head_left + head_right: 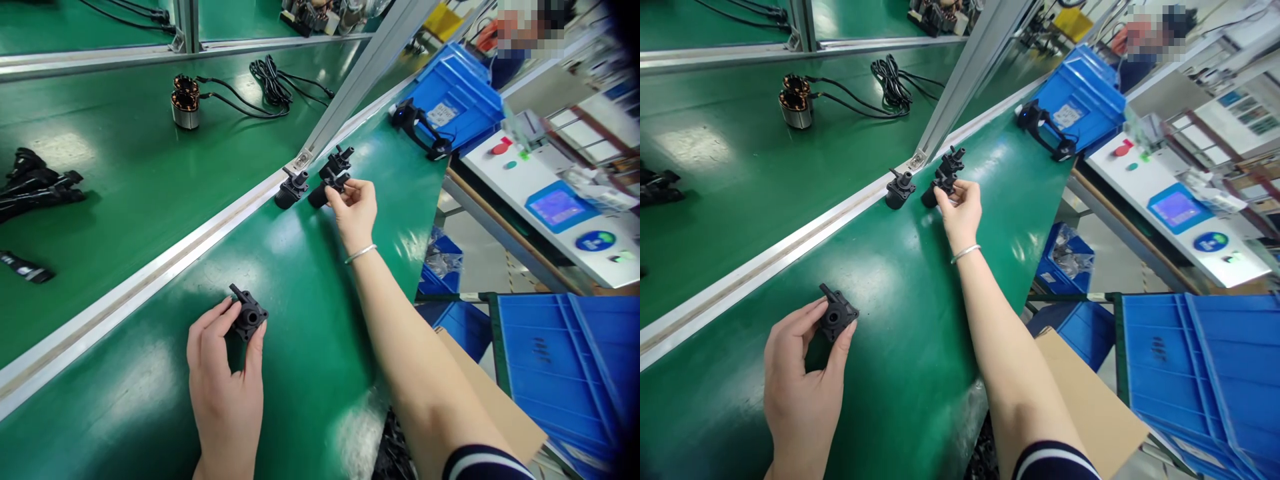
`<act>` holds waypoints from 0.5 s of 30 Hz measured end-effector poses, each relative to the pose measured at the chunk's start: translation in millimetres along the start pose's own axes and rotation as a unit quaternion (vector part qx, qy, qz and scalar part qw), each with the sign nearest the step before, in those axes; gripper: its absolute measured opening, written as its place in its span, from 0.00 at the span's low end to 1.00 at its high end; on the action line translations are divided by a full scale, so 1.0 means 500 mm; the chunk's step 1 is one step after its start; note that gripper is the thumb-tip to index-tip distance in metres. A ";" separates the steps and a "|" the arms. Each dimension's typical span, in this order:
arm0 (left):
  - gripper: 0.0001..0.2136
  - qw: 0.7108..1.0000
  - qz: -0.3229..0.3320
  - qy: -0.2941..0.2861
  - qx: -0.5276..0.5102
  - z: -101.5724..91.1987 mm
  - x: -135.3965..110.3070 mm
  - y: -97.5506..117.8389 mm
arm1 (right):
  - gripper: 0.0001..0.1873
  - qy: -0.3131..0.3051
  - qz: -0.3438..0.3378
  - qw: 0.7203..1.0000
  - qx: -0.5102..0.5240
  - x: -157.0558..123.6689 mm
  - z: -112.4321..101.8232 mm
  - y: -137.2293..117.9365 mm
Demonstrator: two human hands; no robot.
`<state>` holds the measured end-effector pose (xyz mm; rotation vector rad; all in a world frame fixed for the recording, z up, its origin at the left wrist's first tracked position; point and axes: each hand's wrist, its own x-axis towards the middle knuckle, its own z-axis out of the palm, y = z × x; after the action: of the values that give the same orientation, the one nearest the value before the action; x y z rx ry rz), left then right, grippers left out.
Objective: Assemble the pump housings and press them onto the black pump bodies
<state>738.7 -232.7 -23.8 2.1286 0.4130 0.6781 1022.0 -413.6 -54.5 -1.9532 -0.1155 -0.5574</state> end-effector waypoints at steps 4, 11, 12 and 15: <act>0.15 1.000 -0.014 -0.007 0.002 -0.002 -0.002 0.000 | 0.19 -0.021 -0.066 0.991 -0.115 0.039 0.028 0.017; 0.14 1.000 -0.016 -0.009 0.005 -0.001 -0.003 -0.001 | 0.34 0.069 -0.076 0.963 -0.248 0.085 0.057 0.064; 0.14 1.000 -0.015 -0.007 0.005 -0.001 -0.003 -0.001 | 0.40 0.077 -0.085 0.960 -0.254 0.090 0.058 0.071; 0.14 1.000 -0.020 -0.009 0.008 -0.002 -0.004 -0.001 | 0.52 0.055 -0.107 0.963 -0.243 0.113 0.058 0.092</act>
<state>736.5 -232.7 -24.3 2.1345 0.4520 0.6354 1096.8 -417.6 -78.3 -2.3949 -0.1302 -0.9022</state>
